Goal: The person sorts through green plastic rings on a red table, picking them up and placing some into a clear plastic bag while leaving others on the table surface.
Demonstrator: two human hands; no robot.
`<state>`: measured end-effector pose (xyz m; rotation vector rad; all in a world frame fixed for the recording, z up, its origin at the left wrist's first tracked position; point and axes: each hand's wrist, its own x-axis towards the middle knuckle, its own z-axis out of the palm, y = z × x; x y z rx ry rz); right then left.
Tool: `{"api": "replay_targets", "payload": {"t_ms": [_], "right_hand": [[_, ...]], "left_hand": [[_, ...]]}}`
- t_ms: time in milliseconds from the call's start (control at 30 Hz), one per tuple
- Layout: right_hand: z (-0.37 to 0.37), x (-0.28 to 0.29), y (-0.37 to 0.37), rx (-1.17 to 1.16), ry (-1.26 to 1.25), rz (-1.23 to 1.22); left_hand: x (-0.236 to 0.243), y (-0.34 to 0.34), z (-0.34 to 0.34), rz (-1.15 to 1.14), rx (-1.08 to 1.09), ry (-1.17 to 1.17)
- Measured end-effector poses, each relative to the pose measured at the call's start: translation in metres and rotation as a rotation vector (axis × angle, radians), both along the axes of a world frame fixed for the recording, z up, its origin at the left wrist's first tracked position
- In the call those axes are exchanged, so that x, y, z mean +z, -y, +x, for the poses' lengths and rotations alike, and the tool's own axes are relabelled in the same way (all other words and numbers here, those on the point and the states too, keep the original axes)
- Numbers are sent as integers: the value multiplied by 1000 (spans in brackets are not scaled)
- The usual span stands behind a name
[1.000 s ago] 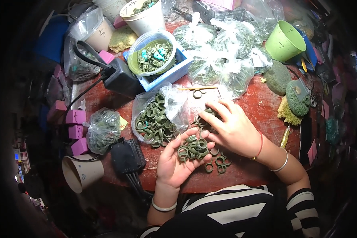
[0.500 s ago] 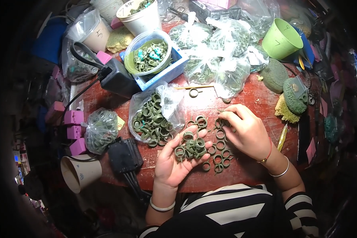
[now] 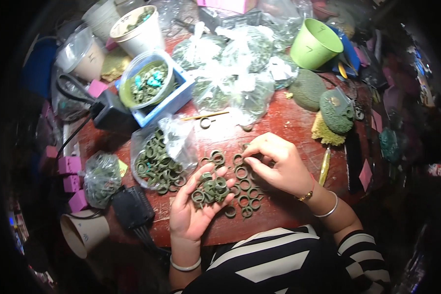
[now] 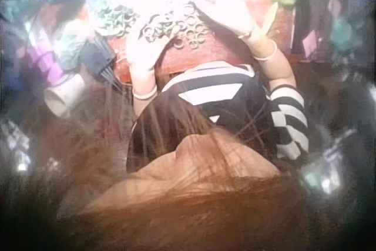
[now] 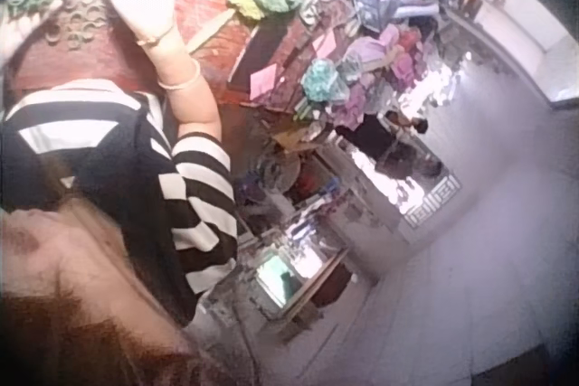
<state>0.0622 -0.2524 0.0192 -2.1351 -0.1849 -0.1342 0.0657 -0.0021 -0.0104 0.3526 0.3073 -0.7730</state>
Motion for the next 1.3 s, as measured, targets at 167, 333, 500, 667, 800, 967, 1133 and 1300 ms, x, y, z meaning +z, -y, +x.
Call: {"api": "replay_targets", "payload": {"t_ms": [167,333,500,667,800,967,1133,1300], "right_hand": [[-4,-7,7,-22,-138,226],[-10,17,-9,97,-413,653],[-14,28,-26,235,62,71],[-19,37,-34,305,91,113],[-21,34,-32,315,101,134],[-22,35,-31,279,68,166],[-21,39,-30,384,73,246],[-31,33,-24,319,18,250]], "left_hand": [[2,5,2,26,-22,6],[5,7,-1,63,-55,73],[4,17,-4,30,-45,7],[0,14,-5,-33,-57,37],[-3,11,-7,-43,-63,21],[-2,11,-6,9,-85,59],[-4,9,-8,4,-52,46],[1,11,-5,-103,-19,51]]}}
